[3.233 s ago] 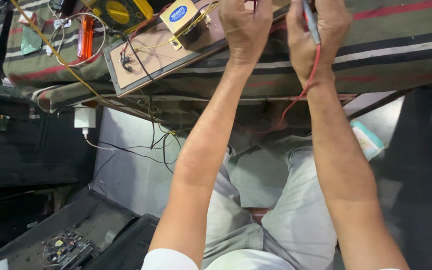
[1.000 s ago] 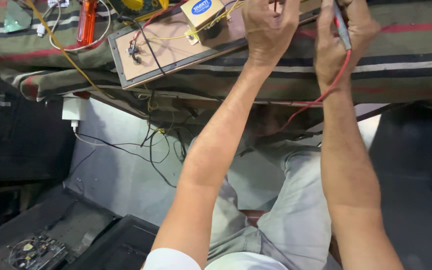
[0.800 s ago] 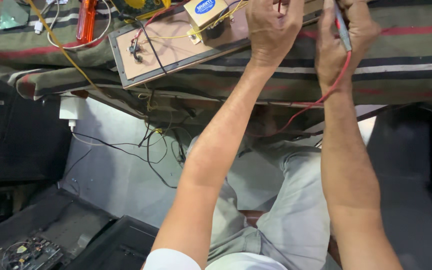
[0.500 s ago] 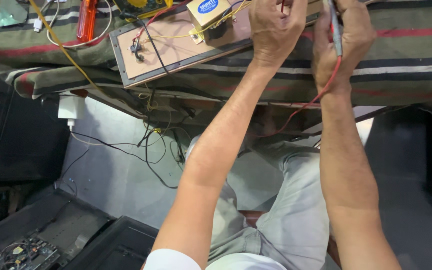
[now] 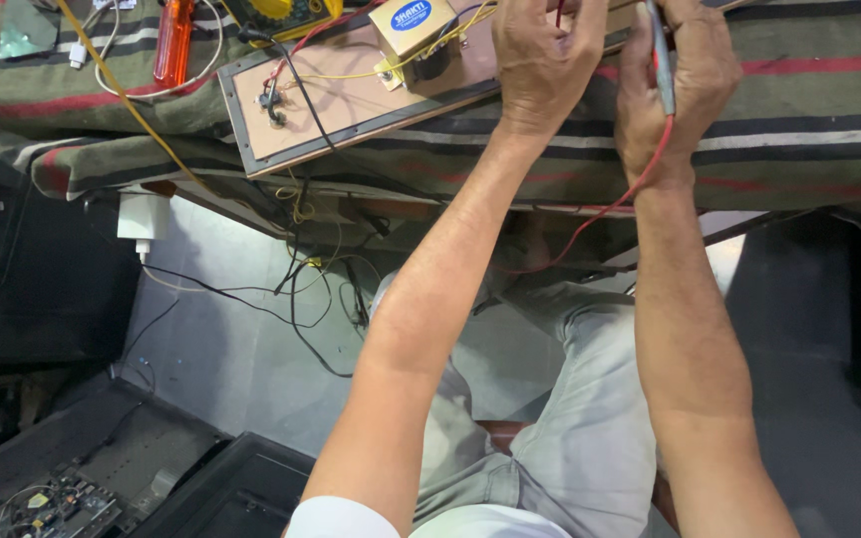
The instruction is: The person uses a multimeter to test points on a circuit board. They hold the probes against various wires and components on the board while seated at a workbench.
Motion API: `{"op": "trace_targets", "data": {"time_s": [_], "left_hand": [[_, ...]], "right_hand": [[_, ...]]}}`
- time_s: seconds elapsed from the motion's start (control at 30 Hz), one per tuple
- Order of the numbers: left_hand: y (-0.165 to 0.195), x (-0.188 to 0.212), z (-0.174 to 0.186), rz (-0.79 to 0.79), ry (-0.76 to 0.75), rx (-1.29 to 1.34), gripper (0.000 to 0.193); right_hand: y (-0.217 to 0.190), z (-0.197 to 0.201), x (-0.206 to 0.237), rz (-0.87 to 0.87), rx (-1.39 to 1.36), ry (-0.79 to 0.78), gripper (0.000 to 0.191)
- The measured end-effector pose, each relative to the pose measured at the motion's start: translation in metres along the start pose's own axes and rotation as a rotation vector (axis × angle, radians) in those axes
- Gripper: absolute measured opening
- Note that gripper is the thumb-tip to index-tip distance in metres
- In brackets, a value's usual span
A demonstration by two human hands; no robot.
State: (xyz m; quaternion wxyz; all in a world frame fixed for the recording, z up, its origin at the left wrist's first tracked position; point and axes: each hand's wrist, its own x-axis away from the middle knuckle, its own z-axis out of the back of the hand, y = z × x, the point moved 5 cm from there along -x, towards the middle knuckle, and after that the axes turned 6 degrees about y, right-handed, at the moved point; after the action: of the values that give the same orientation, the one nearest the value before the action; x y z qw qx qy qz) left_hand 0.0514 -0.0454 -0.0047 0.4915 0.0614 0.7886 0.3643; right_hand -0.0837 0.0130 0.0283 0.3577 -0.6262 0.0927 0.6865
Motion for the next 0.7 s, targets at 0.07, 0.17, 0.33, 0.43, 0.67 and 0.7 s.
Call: {"op": "trace_targets", "data": {"time_s": [0.07,0.17,0.33,0.43,0.67,0.7], "left_hand": [[-0.001,0.001,-0.001,-0.012,0.004,-0.017,0.018],[-0.002,0.003,-0.001,-0.032,0.016,-0.058,0.019],[-0.005,0.004,-0.004,0.02,-0.029,-0.09,0.019],[-0.002,0.003,-0.004,-0.001,-0.027,-0.07,0.017],[0.007,0.003,-0.008,-0.041,-0.013,-0.107,0.016],[0.007,0.004,-0.008,-0.028,-0.015,-0.11,0.015]], "right_hand": [[0.004,0.0,0.001,-0.037,0.006,-0.001,0.012],[0.006,0.001,0.002,-0.072,-0.018,0.005,0.012],[0.003,0.003,0.001,-0.03,-0.06,0.018,0.019],[0.011,0.003,0.001,-0.113,0.036,-0.002,0.011],[0.017,0.008,0.003,-0.097,-0.01,0.015,0.014],[0.016,0.008,0.003,-0.083,-0.021,0.027,0.015]]}}
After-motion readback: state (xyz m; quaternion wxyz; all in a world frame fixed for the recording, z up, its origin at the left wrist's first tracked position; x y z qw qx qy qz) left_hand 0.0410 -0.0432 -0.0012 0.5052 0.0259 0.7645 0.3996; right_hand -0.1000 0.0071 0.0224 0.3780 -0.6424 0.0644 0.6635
